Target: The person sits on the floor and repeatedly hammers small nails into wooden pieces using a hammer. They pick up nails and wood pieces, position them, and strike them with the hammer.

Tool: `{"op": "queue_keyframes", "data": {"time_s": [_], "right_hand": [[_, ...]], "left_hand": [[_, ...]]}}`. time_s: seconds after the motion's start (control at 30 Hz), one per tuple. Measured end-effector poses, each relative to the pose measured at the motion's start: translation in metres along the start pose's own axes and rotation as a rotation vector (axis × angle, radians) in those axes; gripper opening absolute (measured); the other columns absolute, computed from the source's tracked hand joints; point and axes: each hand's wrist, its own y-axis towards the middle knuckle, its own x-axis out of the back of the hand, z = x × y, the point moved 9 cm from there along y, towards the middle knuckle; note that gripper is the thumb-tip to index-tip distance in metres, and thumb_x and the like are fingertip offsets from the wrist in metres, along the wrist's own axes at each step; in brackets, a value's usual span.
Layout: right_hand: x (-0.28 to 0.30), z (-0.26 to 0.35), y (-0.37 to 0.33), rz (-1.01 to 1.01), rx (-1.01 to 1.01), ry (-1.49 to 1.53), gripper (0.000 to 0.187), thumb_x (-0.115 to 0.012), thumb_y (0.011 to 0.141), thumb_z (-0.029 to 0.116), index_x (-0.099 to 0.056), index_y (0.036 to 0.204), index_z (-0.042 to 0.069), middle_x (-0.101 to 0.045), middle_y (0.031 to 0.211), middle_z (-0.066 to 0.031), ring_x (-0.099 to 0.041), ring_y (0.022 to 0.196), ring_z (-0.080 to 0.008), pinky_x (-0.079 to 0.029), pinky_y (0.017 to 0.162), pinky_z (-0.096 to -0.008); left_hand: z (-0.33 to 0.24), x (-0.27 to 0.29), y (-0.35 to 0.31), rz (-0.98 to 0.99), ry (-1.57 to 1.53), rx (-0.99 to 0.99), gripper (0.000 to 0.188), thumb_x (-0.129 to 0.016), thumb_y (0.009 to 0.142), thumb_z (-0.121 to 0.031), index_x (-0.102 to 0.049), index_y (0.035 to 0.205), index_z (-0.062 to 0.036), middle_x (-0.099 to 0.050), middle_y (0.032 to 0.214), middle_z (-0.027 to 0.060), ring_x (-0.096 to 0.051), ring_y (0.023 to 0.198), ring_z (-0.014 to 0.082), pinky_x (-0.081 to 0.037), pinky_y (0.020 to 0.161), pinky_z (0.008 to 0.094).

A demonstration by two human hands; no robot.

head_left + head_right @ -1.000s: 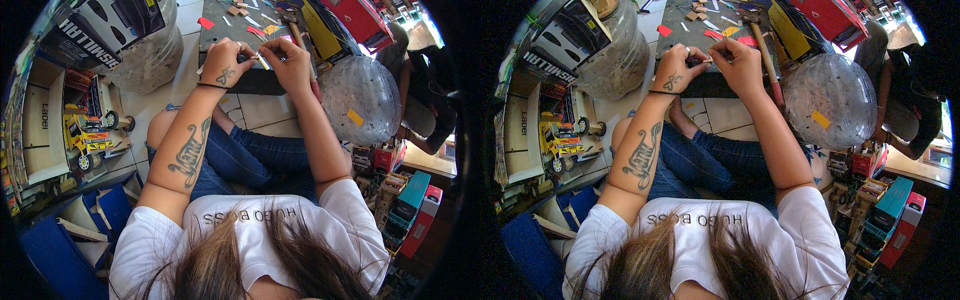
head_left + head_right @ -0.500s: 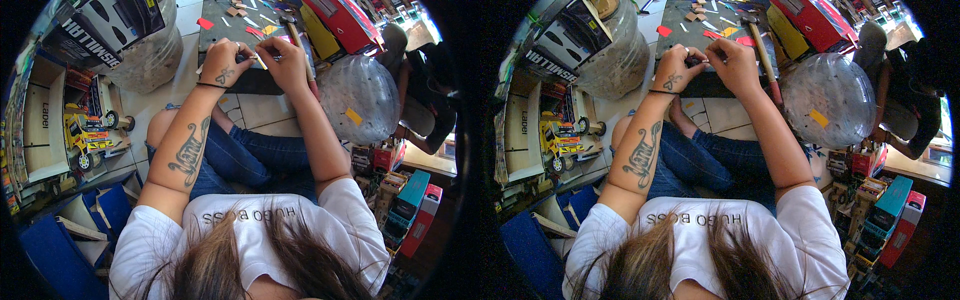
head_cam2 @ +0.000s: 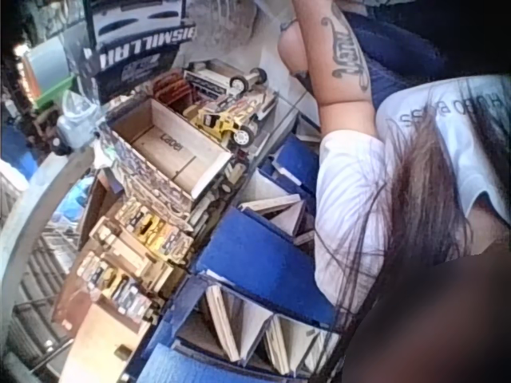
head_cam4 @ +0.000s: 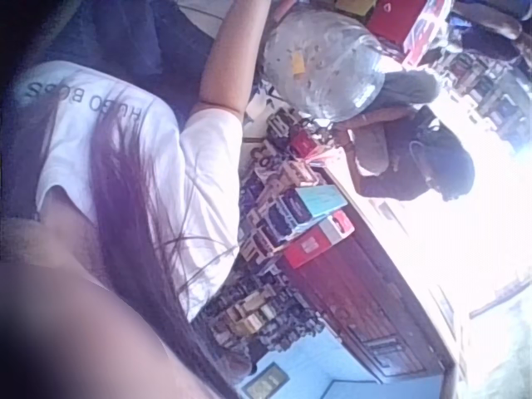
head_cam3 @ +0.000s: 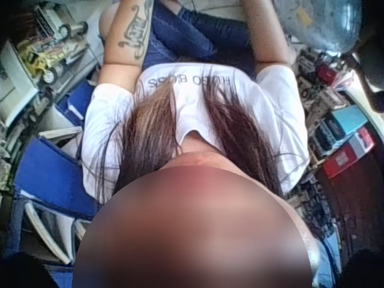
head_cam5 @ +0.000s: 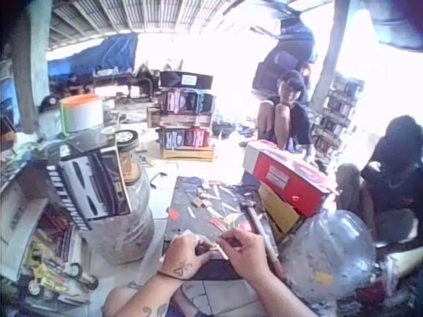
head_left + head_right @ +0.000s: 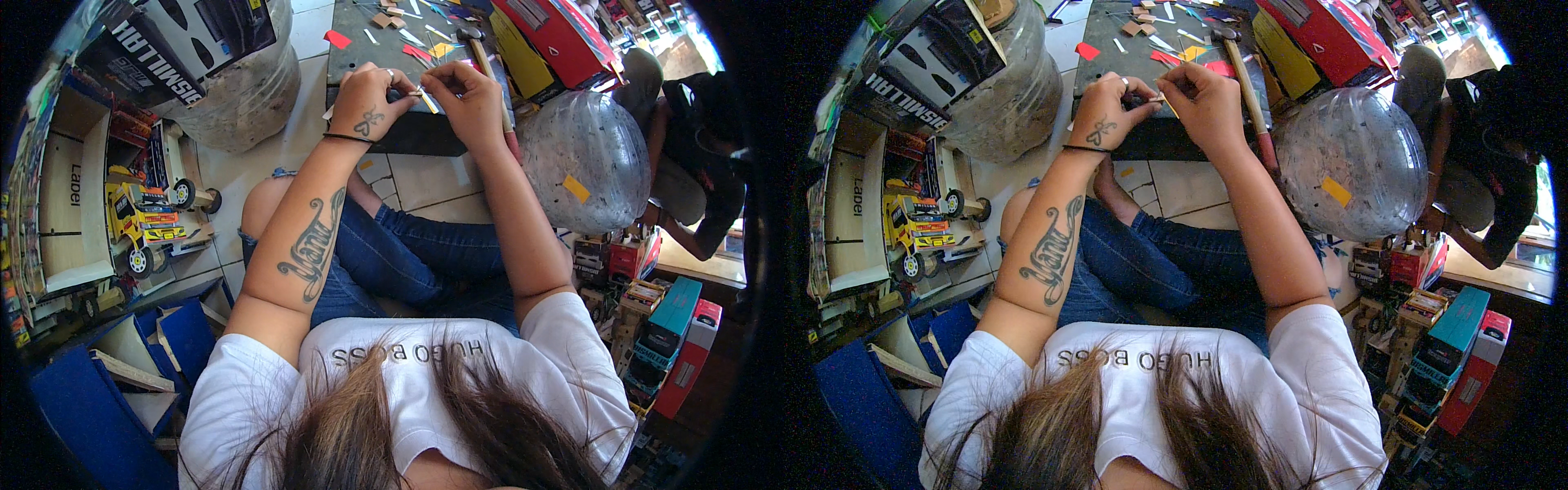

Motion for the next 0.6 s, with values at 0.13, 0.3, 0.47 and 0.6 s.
{"op": "queue_keyframes", "data": {"time_s": [0.13,0.3,0.47,0.6], "right_hand": [[0.000,0.003,0.000,0.007,0.020,-0.042,0.012,-0.070,0.078,0.009,-0.067,0.085,0.000,-0.068,0.072,-0.0098,-0.064,0.064,-0.0120,-0.050,0.060,-0.0264],[-0.003,0.015,0.001,0.032,0.141,-0.112,0.012,-0.070,0.077,0.009,-0.067,0.086,0.001,-0.068,0.076,-0.0118,-0.065,0.065,-0.0174,-0.051,0.062,-0.0293],[-0.004,0.014,0.001,0.052,0.123,-0.080,0.011,-0.070,0.076,0.009,-0.066,0.084,0.002,-0.067,0.077,-0.0131,-0.066,0.068,-0.0205,-0.051,0.063,-0.0304],[-0.004,0.016,0.001,0.024,0.139,-0.135,0.011,-0.069,0.075,0.008,-0.066,0.084,0.001,-0.066,0.077,-0.0134,-0.065,0.068,-0.0229,-0.051,0.065,-0.0333]], "left_hand": [[0.002,-0.001,0.000,0.010,0.008,0.023,0.016,-0.076,0.069,-0.026,-0.070,0.079,-0.0150,-0.064,0.070,0.0032,-0.059,0.077,0.0223,-0.043,0.078,0.0376],[-0.001,0.001,0.000,0.021,0.018,0.025,0.015,-0.075,0.070,-0.025,-0.071,0.080,-0.0148,-0.064,0.071,0.0042,-0.060,0.075,0.0224,-0.044,0.076,0.0372],[-0.003,-0.001,-0.002,-0.019,-0.111,0.051,0.014,-0.073,0.072,-0.022,-0.070,0.082,-0.0118,-0.063,0.073,0.0094,-0.060,0.074,0.0254,-0.047,0.071,0.0377],[-0.009,0.002,0.000,-0.096,-0.120,0.001,0.012,-0.069,0.076,-0.016,-0.065,0.079,-0.0046,-0.062,0.077,0.0138,-0.060,0.072,0.0290,-0.048,0.067,0.0389]]}}
